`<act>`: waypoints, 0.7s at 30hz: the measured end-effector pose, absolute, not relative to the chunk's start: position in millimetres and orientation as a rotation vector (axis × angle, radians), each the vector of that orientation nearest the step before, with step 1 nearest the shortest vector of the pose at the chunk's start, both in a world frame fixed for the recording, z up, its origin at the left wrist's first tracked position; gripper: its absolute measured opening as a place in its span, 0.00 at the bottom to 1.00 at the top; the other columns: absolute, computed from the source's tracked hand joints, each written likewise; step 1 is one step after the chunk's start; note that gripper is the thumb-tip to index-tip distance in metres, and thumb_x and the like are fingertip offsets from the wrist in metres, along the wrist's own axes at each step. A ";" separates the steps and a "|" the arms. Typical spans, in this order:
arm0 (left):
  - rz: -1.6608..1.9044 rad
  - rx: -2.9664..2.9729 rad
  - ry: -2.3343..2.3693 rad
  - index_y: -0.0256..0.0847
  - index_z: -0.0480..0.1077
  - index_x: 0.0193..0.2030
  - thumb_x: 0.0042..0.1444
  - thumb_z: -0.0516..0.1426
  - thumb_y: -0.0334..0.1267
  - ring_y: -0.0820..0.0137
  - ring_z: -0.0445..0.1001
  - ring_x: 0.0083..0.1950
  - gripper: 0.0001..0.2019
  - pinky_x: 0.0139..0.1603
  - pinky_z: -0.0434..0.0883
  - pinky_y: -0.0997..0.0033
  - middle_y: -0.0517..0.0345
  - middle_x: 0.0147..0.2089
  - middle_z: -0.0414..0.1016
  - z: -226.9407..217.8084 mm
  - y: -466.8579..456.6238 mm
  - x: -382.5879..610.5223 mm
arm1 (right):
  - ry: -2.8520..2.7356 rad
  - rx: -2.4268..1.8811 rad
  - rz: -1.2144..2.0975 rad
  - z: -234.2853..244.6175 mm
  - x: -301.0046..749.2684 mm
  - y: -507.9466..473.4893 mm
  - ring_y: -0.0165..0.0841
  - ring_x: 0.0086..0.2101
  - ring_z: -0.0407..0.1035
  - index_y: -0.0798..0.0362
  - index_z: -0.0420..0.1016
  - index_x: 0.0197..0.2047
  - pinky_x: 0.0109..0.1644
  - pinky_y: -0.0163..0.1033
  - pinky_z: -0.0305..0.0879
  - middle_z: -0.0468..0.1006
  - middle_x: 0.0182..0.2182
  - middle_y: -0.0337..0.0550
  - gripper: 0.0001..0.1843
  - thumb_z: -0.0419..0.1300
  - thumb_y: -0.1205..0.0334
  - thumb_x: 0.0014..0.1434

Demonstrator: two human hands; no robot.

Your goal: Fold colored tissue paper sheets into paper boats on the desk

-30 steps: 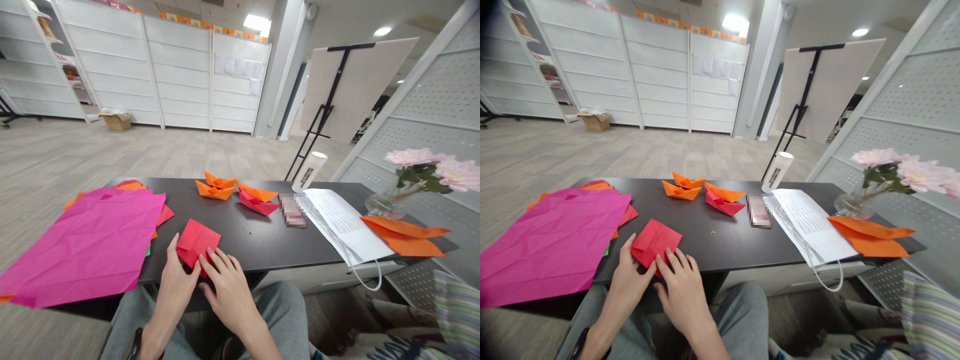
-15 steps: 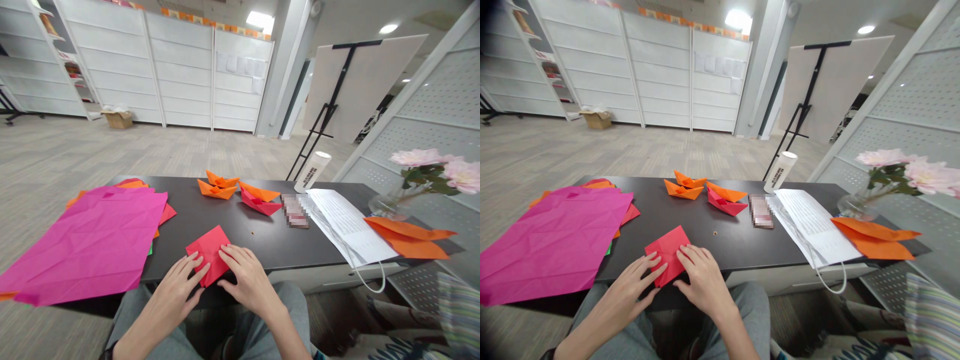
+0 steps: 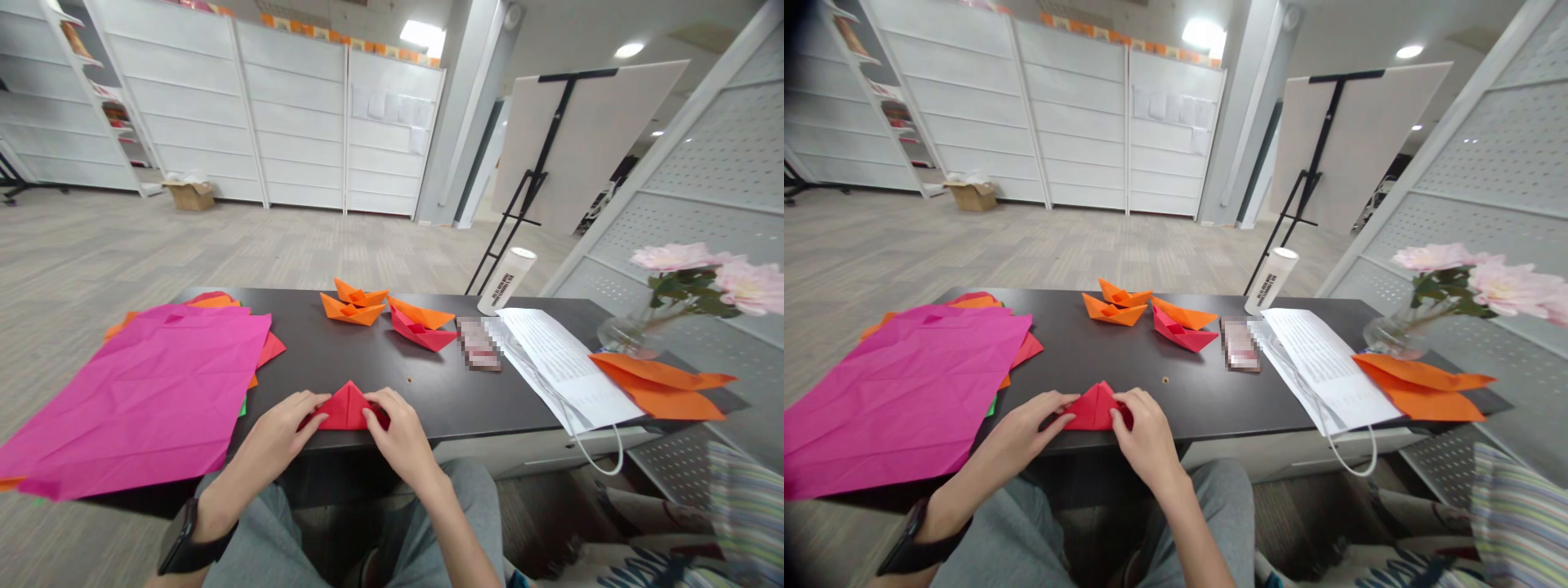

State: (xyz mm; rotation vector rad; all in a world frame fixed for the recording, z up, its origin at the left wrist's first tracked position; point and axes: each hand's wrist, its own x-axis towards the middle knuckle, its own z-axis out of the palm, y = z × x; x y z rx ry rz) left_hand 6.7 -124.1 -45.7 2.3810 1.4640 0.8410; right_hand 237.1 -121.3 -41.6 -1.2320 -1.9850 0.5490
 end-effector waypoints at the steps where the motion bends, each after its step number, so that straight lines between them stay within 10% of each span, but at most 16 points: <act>1: 0.856 2.356 1.477 0.43 0.72 0.51 0.65 0.51 0.38 0.67 0.79 0.42 0.12 0.44 0.77 0.68 0.56 0.44 0.78 -45.2 -120.7 7.6 | -1.959 -1.240 0.570 -43.0 234.8 -118.1 0.35 0.40 0.73 0.50 0.74 0.49 0.48 0.40 0.71 0.77 0.40 0.42 0.13 0.56 0.70 0.63; 13: 0.729 2.822 1.442 0.38 0.67 0.62 0.64 0.53 0.40 0.58 0.70 0.63 0.21 0.62 0.70 0.55 0.46 0.63 0.71 -70.4 -150.2 34.1 | -2.146 -1.369 0.162 -46.6 215.4 -125.7 0.40 0.47 0.70 0.51 0.77 0.49 0.51 0.48 0.69 0.76 0.47 0.48 0.15 0.53 0.72 0.65; 21: 0.580 2.949 1.413 0.36 0.58 0.69 0.60 0.54 0.34 0.61 0.65 0.67 0.29 0.65 0.66 0.59 0.47 0.69 0.63 -70.7 -150.3 20.0 | -2.445 -1.109 0.156 -59.4 227.6 -161.1 0.37 0.67 0.52 0.57 0.51 0.71 0.70 0.48 0.53 0.58 0.68 0.47 0.33 0.54 0.68 0.65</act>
